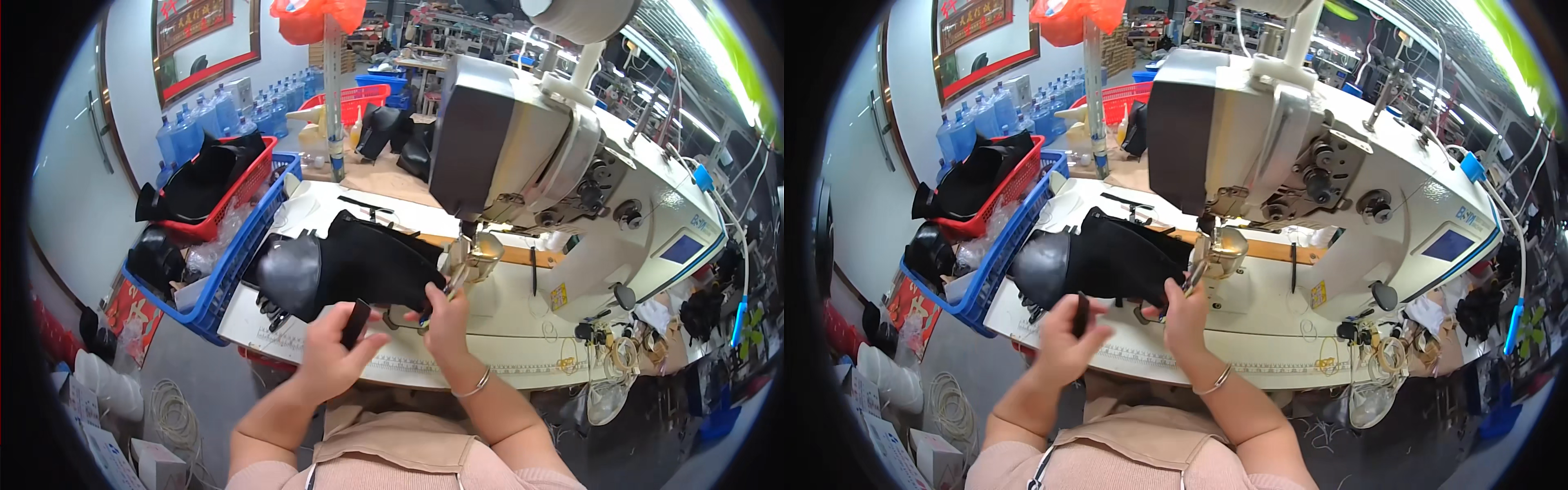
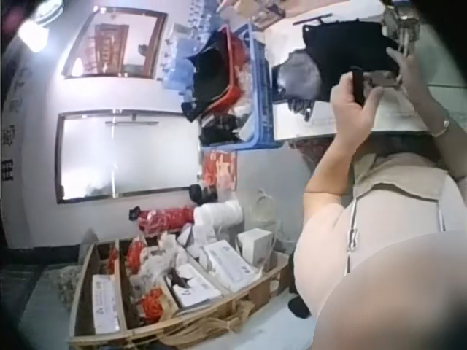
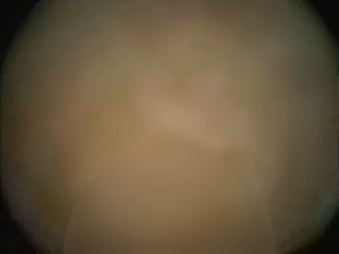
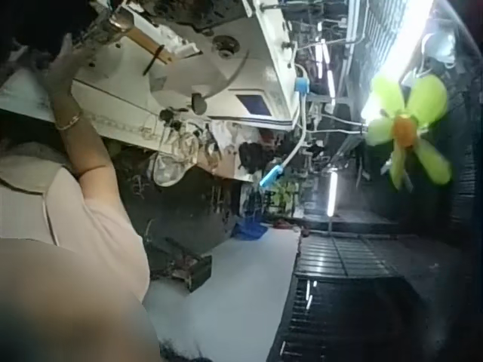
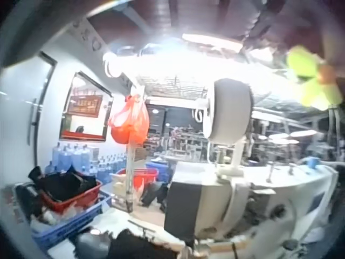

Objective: Stitching and finishing black leather boot uppers using an industrial sewing machine.

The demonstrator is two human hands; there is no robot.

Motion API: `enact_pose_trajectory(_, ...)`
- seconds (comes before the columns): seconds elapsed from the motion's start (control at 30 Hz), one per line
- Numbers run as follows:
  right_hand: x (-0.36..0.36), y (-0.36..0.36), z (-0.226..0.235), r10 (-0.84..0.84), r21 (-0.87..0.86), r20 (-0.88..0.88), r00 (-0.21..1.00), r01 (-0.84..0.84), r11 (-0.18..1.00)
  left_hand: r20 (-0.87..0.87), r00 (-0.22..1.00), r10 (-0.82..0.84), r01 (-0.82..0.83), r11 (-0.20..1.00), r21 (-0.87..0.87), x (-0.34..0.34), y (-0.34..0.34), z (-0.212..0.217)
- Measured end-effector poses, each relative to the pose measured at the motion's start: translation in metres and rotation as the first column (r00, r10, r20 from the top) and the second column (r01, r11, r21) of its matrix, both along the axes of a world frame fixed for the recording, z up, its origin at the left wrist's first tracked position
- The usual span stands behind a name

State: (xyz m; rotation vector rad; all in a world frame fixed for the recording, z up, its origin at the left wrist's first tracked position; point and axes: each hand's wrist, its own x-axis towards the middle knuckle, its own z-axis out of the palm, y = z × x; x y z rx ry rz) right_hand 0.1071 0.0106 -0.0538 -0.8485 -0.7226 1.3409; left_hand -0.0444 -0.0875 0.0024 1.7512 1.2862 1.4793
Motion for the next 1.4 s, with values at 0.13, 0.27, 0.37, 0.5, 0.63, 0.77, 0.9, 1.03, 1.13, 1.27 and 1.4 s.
enact_pose_trajectory(0.13,0.007,-0.018,0.011,0.015,0.022,-0.113,0.993,-0.012,1.0,0.718,0.648,0.254,0.157,0.878,-0.452,0.013,0.071,-0.068)
enact_pose_trajectory(0.27,0.027,-0.001,0.006,0.008,-0.099,-0.315,0.949,-0.041,0.994,0.473,0.853,0.223,-0.096,0.956,-0.277,0.034,0.133,-0.044)
enact_pose_trajectory(0.37,0.018,-0.004,0.016,0.056,-0.03,-0.405,0.912,-0.074,0.997,0.255,0.9,0.353,-0.318,0.933,-0.168,0.05,0.165,-0.031)
enact_pose_trajectory(0.5,0.017,-0.008,0.024,0.015,0.001,-0.354,0.935,-0.015,1.0,0.264,0.932,0.249,-0.221,0.966,-0.132,0.056,0.179,-0.02)
enact_pose_trajectory(0.63,0.027,-0.012,0.017,0.08,0.068,-0.479,0.874,-0.053,0.996,0.155,0.952,0.266,-0.252,0.962,-0.102,0.066,0.177,-0.013)
enact_pose_trajectory(0.77,0.021,0.013,0.008,0.051,0.168,-0.16,0.986,-0.023,0.986,0.446,0.87,0.213,-0.149,0.973,-0.174,0.047,0.19,-0.03)
enact_pose_trajectory(0.9,0.024,0.02,0.018,0.036,0.231,0.019,0.999,-0.039,0.972,0.633,0.739,0.231,0.223,0.802,-0.554,0.029,0.187,-0.047)
enact_pose_trajectory(1.03,0.033,0.012,0.009,0.022,0.1,-0.297,0.955,0.008,0.995,0.703,0.697,0.145,0.26,0.862,-0.435,0.056,0.181,-0.025)
enact_pose_trajectory(1.13,0.041,0.008,0.001,0.153,0.11,-0.439,0.886,-0.116,0.987,0.591,0.807,0.001,0.234,0.918,-0.321,0.055,0.193,-0.026)
enact_pose_trajectory(1.27,0.044,0.004,0.012,0.187,0.032,-0.466,0.865,-0.194,0.98,0.566,0.824,0.012,0.131,0.969,-0.21,0.058,0.196,-0.022)
enact_pose_trajectory(1.4,0.04,0.006,0.026,0.16,-0.095,-0.52,0.839,-0.243,0.965,0.604,0.796,0.037,0.207,0.921,-0.329,0.039,0.235,-0.016)
